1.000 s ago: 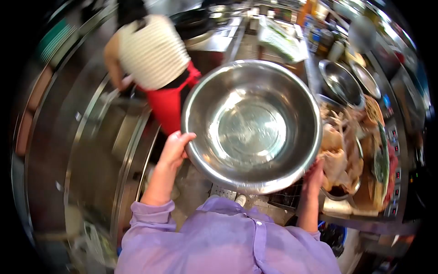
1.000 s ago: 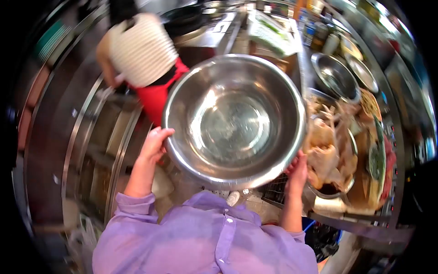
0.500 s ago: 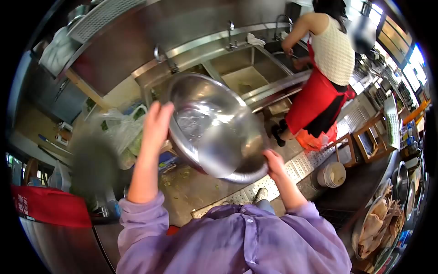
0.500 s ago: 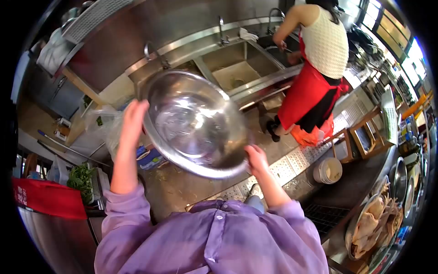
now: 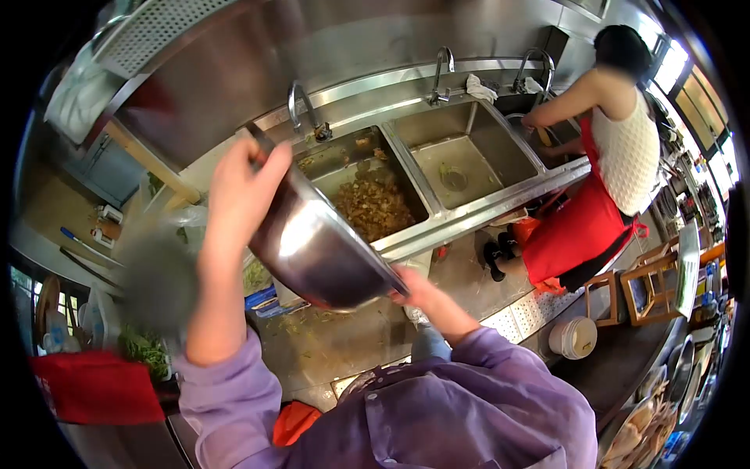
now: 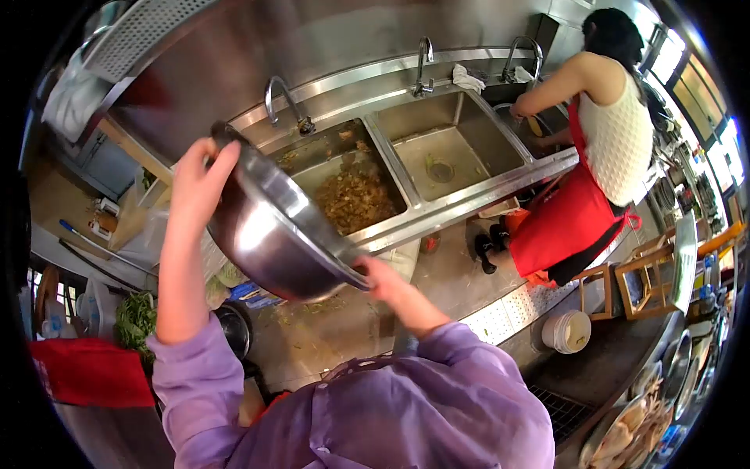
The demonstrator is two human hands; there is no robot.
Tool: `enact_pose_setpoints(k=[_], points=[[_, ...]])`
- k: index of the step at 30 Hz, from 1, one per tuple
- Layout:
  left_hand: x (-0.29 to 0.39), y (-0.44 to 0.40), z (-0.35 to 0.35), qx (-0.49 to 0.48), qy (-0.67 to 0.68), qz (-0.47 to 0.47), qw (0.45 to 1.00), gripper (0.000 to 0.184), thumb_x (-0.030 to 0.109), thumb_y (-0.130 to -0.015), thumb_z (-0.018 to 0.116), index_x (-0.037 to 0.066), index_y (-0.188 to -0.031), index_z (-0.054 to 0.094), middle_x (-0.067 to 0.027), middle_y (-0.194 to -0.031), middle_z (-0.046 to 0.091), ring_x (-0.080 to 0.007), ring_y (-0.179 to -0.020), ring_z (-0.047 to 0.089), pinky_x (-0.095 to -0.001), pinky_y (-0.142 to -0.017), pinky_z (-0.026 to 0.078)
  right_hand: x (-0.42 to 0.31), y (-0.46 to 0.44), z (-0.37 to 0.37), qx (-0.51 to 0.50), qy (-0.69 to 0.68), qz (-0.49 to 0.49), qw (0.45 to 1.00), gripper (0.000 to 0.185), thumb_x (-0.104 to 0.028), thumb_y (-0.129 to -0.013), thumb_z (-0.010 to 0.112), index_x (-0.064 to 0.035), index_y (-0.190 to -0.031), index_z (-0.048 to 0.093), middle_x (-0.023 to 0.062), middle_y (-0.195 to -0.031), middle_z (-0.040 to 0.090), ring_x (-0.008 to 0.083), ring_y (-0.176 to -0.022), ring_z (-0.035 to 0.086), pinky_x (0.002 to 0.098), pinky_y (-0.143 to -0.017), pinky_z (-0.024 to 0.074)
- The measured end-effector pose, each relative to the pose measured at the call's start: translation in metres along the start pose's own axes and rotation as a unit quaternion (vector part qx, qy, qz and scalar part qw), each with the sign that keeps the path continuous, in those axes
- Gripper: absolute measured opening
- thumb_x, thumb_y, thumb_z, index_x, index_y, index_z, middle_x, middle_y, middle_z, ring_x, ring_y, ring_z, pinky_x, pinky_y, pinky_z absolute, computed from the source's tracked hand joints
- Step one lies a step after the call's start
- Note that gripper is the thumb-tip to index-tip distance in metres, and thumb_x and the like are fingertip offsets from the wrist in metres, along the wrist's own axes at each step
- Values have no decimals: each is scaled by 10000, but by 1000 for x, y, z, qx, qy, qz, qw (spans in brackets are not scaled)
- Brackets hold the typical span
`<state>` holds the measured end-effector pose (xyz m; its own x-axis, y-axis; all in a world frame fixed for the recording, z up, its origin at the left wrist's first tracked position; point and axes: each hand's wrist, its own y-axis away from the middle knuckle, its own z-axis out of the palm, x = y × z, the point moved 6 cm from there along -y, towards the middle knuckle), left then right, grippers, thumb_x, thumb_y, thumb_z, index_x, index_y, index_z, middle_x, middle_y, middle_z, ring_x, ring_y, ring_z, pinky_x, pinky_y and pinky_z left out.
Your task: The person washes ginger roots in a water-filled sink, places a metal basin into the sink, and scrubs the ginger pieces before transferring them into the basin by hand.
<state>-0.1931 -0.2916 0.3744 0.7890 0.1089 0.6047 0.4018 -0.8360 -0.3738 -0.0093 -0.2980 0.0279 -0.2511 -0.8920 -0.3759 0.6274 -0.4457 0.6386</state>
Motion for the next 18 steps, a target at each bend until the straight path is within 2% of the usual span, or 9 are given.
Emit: enact_pose_setpoints(k=[2,5,8,10,12,14,15,17,18], points=[[-14,10,23,-43,161,-103,981,219,234,-763,558,25,-733,500,-42,-631,531,-104,-517,488,-226,-464,382,-80,24,-44,121,205,-109,965,160,-192,-766,505,-54,-814,570,27,-653,526,114,-509,466,239,-400,357],[-49,19,94,-71,360,-136,920,124,142,-795,535,41,-842,480,-1,-675,526,-54,-528,485,-169,-431,373,-183,37,-107,235,241,-246,909,329,-188,-750,507,0,-1019,510,27,-667,533,87,-517,454,219,-378,316],[-75,18,169,-101,395,-206,890,146,123,-797,536,36,-885,458,-17,-698,530,-63,-546,502,-193,-420,407,-254,57,-120,260,258,-333,869,413,-78,-750,495,49,-1130,392,104,-957,536,148,-814,524,248,-703,426],[-95,18,200,-79,441,-272,852,230,169,-776,574,28,-909,449,-38,-708,534,-83,-506,501,-210,-395,409,-282,53,-115,232,299,-383,843,431,-47,-750,486,51,-1155,372,112,-1002,523,154,-864,513,235,-745,406],[-122,30,215,-114,405,-436,796,346,237,-740,619,26,-951,444,-47,-721,538,-100,-444,484,-223,-355,401,-294,41,-97,193,324,-445,812,467,-24,-747,498,54,-1181,346,114,-1043,509,146,-911,497,232,-786,388],[-153,60,213,-119,420,-501,747,373,229,-690,642,8,-946,484,-44,-675,541,-108,-402,468,-229,-339,405,-293,17,-75,145,355,-440,812,458,-45,-766,511,48,-1184,348,107,-1042,508,139,-907,497,232,-775,392],[-168,80,206,-120,409,-534,730,350,205,-683,637,4,-934,501,-42,-657,543,-107,-401,467,-229,-348,414,-292,12,-49,119,401,-406,813,451,-111,-798,522,40,-1187,350,94,-931,554,115,-752,541,219,-655,432],[-182,109,164,-40,405,-586,701,244,128,-701,552,30,-922,519,-77,-781,574,-175,-648,587,-272,-495,493,-290,-16,-20,47,420,-292,858,398,-273,-846,472,25,-1108,456,59,-665,565,79,-416,471,207,-412,391],[-157,108,136,44,392,-579,714,221,142,-704,529,29,-894,525,-74,-763,570,-175,-606,576,-263,-477,482,-285,-49,-19,33,387,-231,892,376,-309,-857,436,8,-1043,513,67,-671,566,93,-448,499,203,-434,399]])
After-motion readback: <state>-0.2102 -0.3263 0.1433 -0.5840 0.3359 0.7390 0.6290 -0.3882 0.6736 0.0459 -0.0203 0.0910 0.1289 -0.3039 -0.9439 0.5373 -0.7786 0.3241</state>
